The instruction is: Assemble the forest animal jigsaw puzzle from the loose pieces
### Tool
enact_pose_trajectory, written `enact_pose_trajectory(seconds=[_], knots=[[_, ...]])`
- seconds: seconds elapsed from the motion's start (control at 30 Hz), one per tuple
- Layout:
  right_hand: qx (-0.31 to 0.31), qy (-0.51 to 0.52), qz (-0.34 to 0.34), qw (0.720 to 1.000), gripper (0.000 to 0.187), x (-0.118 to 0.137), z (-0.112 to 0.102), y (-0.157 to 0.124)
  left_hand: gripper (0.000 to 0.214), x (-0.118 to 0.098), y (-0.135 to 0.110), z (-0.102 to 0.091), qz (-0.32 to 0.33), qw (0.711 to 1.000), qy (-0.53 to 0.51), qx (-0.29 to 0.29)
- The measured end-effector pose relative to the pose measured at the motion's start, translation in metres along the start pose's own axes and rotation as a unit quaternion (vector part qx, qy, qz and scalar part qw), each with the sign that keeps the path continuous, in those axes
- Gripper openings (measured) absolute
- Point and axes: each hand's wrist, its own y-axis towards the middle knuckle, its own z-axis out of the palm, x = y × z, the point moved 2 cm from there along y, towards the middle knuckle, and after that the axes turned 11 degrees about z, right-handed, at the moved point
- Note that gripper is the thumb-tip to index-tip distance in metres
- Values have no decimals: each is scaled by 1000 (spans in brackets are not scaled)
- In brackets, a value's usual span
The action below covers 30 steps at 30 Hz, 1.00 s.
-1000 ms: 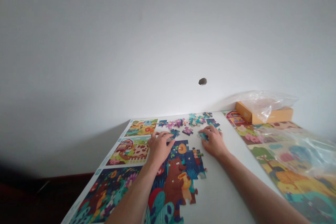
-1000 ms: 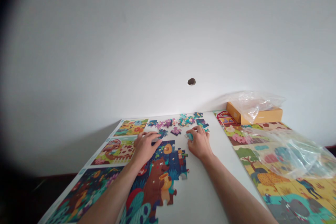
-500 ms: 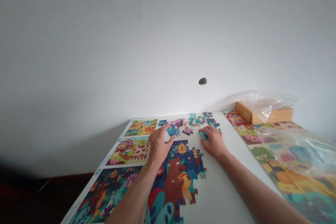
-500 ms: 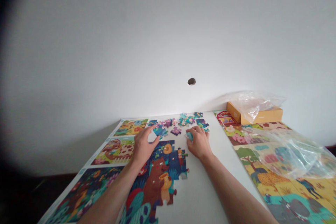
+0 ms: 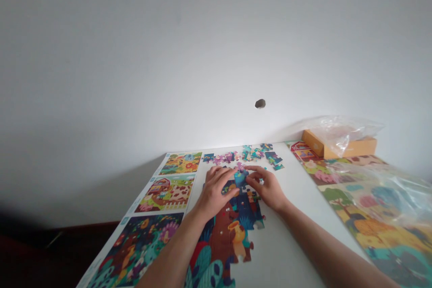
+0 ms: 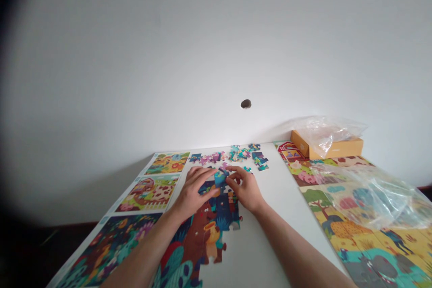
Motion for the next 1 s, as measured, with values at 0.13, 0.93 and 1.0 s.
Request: enact_pose_trajectory(seconds=[0.13, 0.93, 1.0], knots=[[6, -2, 0, 1000, 34, 0, 0, 0, 41, -1, 1, -2, 3, 1000, 4, 1], [-23, 66, 2, 998, 45, -2, -2, 1, 42, -2, -3, 4, -32, 991, -127, 24], [-19, 73, 4, 997, 44, -3, -2, 1, 34, -3, -3, 5, -35, 991, -127, 30]])
